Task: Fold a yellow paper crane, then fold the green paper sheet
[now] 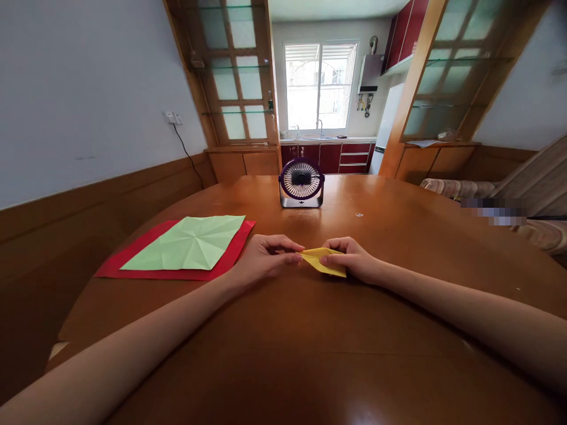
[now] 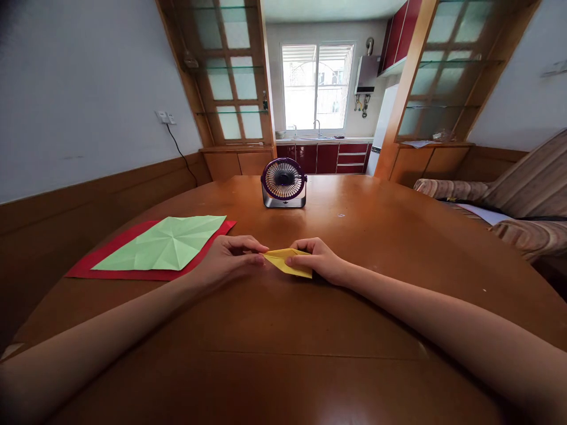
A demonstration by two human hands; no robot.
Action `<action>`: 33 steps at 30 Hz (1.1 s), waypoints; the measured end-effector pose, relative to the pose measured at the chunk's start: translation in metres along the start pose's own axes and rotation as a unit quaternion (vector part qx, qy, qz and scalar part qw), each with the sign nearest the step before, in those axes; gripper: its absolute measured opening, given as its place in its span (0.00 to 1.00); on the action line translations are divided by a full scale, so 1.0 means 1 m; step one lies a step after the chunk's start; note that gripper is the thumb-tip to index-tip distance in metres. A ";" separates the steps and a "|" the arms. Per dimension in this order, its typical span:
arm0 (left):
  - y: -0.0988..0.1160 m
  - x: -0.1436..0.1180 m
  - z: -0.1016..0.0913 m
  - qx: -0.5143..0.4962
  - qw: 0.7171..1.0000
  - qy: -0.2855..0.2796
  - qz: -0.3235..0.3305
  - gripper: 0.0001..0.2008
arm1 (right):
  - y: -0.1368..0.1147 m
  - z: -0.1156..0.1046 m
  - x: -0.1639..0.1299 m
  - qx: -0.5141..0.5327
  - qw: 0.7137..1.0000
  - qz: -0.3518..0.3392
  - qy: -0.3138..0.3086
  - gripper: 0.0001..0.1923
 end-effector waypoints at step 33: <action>-0.017 -0.005 0.012 -0.016 1.000 0.021 -0.016 0.10 | -0.037 0.006 -0.014 -0.234 0.956 -0.170 0.056 0.08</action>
Point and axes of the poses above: each hand's wrist, its own x-axis towards the middle knuckle, its own z-axis out of the palm, y = z × x, the point moved 9 cm from there along x, towards the middle knuckle, and after that the axes turned 3 degrees about -x, right-handed, at the moved point
